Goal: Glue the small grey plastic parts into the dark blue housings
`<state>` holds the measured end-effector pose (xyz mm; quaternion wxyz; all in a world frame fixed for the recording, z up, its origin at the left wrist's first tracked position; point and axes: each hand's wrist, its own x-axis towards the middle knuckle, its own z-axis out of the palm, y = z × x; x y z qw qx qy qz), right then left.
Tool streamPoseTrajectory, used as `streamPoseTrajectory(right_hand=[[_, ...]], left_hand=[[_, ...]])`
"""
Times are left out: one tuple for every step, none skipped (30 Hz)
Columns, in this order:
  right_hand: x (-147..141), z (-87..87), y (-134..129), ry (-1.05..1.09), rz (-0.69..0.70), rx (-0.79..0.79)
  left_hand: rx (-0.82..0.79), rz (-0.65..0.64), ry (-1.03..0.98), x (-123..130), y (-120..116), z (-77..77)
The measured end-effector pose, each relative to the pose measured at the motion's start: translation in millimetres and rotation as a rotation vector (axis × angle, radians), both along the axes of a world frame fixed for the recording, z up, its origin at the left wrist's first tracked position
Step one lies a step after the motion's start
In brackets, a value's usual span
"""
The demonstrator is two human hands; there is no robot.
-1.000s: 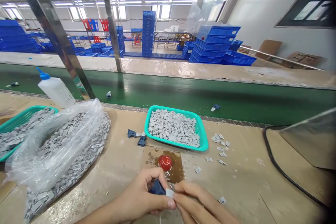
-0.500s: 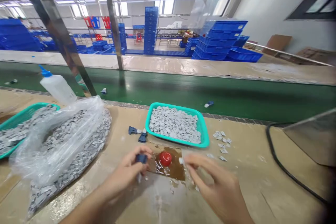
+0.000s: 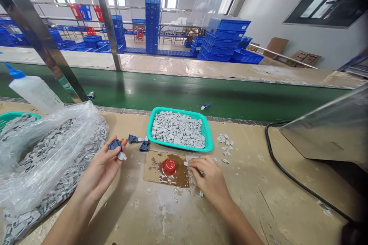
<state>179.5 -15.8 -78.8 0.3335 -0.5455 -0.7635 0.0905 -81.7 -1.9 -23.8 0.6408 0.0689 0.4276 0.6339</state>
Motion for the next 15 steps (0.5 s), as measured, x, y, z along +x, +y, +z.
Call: streamPoseTrajectory(right_hand=[[0.4, -0.4, 0.0, -0.006, -0.002, 0.005], [0.6, -0.7, -0.2, -0.015, -0.005, 0.009], [0.8, -1.0, -0.5, -0.025, -0.008, 0.014], [0.9, -1.1, -0.9, -0.037, -0.011, 0.021], [0.7, -0.9, -1.3, -0.050, -0.013, 0.035], [0.5, -0.3, -1.7, -0.062, -0.014, 0.055], [0.2, 0.9, -1.9, -0.074, -0.015, 0.083], [-0.1, 2.6, -2.1, -0.083, -0.013, 0.116], [-0.5, 4.8, -2.0, -0.089, -0.011, 0.155], [-0.8, 7.4, -1.7, -0.092, -0.007, 0.196], [-1.1, 10.2, -1.2, -0.094, 0.000, 0.234], [-1.3, 13.0, -0.4, -0.102, 0.011, 0.263], [-1.5, 15.7, 0.6, -0.120, 0.028, 0.279], [-1.9, 18.1, 1.6, -0.146, 0.047, 0.286], [-2.4, 20.4, 2.5, -0.176, 0.060, 0.289]], left_hand=[[-0.014, -0.029, 0.005, 1.6, -2.1, -1.4], [-0.029, -0.068, -0.002, 4.1, -5.1, -3.3], [-0.043, -0.108, -0.018, 6.9, -8.5, -5.4], [-0.052, -0.143, -0.039, 9.6, -11.9, -7.3], [-0.055, -0.174, -0.062, 11.9, -14.9, -8.8], [-0.053, -0.199, -0.081, 13.3, -17.0, -9.8], [-0.045, -0.217, -0.091, 13.8, -17.9, -10.0], [-0.027, -0.227, -0.089, 13.2, -17.3, -9.5], [-0.003, -0.220, -0.077, 11.6, -15.3, -8.3], [0.030, -0.196, -0.061, 9.1, -11.9, -6.3], [0.068, -0.159, -0.041, 6.0, -7.4, -3.8], [0.111, -0.112, -0.020, 2.4, -2.4, -1.0], [0.157, -0.072, 0.001, -1.2, 2.5, 1.9], [0.201, -0.041, 0.018, -4.2, 6.9, 4.5], [0.239, -0.028, 0.034, -6.4, 10.1, 6.4]])
